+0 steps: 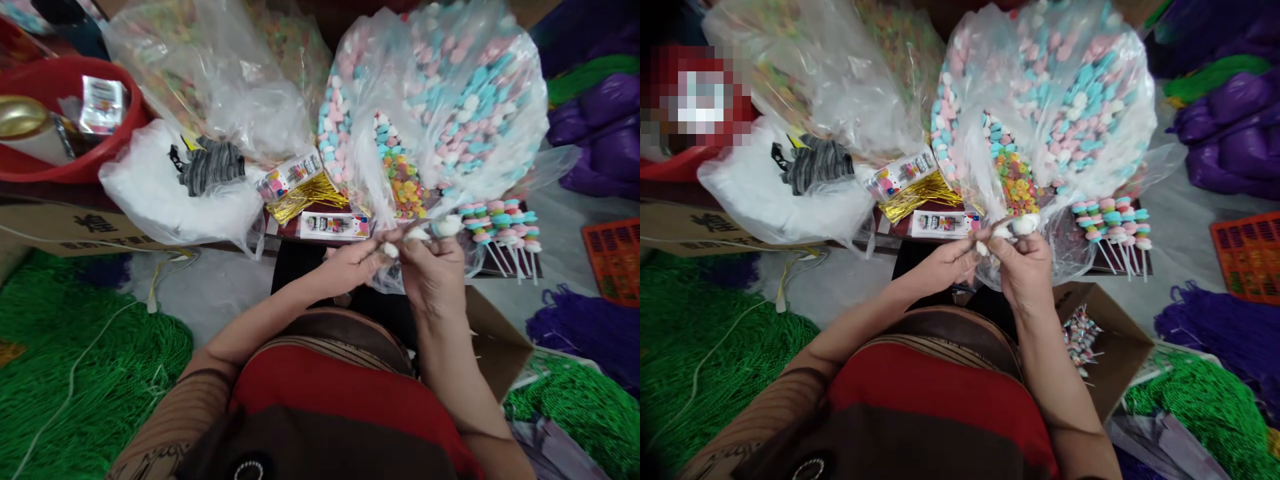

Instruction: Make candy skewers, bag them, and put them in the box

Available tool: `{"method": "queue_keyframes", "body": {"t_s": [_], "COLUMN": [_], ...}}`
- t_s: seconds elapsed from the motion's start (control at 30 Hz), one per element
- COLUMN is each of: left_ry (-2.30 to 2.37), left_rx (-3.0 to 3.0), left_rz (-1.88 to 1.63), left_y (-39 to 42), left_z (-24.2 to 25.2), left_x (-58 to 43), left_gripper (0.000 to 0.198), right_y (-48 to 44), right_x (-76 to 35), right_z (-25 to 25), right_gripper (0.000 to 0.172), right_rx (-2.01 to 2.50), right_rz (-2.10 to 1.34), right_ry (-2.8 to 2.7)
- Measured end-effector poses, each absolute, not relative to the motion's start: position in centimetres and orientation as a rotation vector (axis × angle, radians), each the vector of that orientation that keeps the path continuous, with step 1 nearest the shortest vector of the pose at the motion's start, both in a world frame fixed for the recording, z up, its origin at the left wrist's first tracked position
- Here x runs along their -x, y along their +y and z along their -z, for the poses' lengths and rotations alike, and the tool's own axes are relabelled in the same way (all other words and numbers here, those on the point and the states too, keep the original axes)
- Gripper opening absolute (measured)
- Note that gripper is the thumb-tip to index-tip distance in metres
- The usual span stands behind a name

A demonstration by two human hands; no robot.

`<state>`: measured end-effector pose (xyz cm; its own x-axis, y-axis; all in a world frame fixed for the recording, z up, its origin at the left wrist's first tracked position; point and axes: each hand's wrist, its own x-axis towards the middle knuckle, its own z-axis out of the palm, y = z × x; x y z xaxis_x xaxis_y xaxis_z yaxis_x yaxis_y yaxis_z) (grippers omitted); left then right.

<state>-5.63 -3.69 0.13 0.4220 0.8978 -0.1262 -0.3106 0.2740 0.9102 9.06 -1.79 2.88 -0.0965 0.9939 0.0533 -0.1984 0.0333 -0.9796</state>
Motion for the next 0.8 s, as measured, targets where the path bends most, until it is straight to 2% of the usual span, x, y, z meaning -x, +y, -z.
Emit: {"method": "queue_keyframes", "body": {"t_s": [0.13,0.3,0.4,0.57,0.7,0.8], "left_ry": [1.17,0.995,0.927,0.917,0.869,0.856], "left_rx": [-1.126,-0.747,-0.383,-0.228,-0.247,-0.246], "left_rz": [-1.214,-1.382,-1.537,-1.574,-1.571,-1.565], "left_y": [-2.9,-2.3,-1.8,-1.6,-1.9,-1.9], "left_z": [0.7,1.0,0.1,-0.8,-0.2,0.2], "left_x": [6.5,9.6,11.8,14.0,14.3,14.3], "left_gripper": [0.026,0.029,0.033,0.035,0.032,0.032], "right_y": [-0.4,3.3,6.7,10.2,10.6,11.0], "right_x": [-6.6,-5.2,-3.8,-0.9,0.0,0.0], "right_z": [-1.9,-0.8,0.8,2.6,2.6,2.8], "right_gripper": [0.027,0.031,0.021,0.032,0.033,0.035], "right_rx": [1.019,1.038,1.106,1.367,1.45,1.454], "right_rz": [-1.186,-1.29,-0.98,-0.418,-0.222,-0.204], "right_ry": [-1.147,-1.519,-1.941,-2.539,-2.763,-2.779]}}
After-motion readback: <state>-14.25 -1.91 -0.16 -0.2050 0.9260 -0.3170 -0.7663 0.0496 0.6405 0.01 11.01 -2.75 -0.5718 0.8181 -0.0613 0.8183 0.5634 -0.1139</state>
